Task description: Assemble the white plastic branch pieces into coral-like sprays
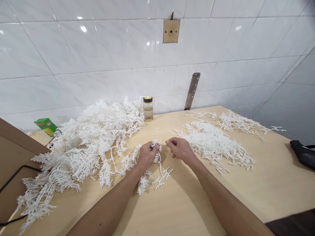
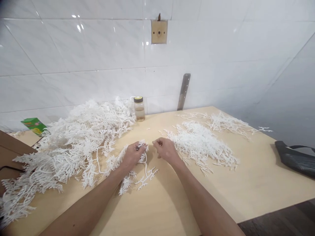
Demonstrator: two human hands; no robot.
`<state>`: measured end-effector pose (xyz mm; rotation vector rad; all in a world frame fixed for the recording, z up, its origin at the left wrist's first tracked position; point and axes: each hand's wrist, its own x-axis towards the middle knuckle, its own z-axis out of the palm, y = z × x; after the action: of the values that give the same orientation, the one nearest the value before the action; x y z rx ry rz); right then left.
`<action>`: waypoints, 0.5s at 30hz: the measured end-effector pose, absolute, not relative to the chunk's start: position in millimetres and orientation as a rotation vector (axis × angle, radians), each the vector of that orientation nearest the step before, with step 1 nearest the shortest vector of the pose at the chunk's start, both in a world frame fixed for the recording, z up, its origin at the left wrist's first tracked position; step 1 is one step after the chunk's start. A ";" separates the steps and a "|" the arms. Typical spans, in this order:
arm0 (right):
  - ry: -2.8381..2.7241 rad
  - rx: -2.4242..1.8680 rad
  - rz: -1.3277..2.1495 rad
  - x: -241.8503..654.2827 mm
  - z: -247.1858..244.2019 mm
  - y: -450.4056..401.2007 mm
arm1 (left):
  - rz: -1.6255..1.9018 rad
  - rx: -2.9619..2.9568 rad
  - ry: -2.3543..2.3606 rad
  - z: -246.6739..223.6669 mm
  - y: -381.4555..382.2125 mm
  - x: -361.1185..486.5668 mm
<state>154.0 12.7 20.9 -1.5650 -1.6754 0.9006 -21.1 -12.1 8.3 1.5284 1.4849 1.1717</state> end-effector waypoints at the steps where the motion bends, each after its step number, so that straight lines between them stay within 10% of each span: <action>1: -1.701 -1.531 0.992 148.6 19.9 10.7 | 1.171 1.533 1.499 8.5 -12.0 -20.8; 15: -1.836 -1.506 0.880 133.8 9.6 7.9 | 1.156 1.652 1.591 4.6 -10.8 -18.0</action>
<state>133.8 7.9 9.6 -1.5059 -1.8359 0.8804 -18.0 -10.8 4.6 1.6518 1.5914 1.1558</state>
